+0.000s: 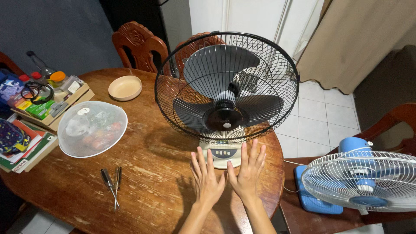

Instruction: The person disassembles a table fan by removing the front grill, unscrewing the blade nut, and detaching the blades. They then remove the rear grill and place the components on the table.

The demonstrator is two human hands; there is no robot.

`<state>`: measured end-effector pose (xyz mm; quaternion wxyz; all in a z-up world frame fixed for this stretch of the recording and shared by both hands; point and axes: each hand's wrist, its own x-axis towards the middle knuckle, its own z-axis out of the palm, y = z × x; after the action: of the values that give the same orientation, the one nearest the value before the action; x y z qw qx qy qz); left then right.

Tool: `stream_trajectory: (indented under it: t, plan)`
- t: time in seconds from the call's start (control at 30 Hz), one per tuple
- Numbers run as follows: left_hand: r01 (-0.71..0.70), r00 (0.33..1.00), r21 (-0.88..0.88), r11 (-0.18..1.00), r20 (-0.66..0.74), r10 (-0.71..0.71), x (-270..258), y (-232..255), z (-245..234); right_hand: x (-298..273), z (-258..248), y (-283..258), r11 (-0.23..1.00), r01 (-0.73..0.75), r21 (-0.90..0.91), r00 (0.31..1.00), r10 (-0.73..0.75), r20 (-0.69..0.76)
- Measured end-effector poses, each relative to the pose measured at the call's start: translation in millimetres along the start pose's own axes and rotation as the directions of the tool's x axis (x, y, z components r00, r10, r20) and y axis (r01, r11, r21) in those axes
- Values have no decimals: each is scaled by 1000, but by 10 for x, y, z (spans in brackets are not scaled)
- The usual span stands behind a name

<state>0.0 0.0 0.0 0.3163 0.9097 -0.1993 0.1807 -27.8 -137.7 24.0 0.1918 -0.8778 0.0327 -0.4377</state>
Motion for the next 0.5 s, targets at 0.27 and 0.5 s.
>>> stream_trajectory:
  t: [0.27, 0.5]
  plan:
    - [-16, 998, -28, 999, -62, 15, 6, 26, -14, 36, -34, -14, 998, -9, 57, 1000, 7, 22]
    - [-42, 996, 3, 999, -77, 42, 12, 60, -10, 46, -37, 21, 995, -8, 100, 999, 3, 49]
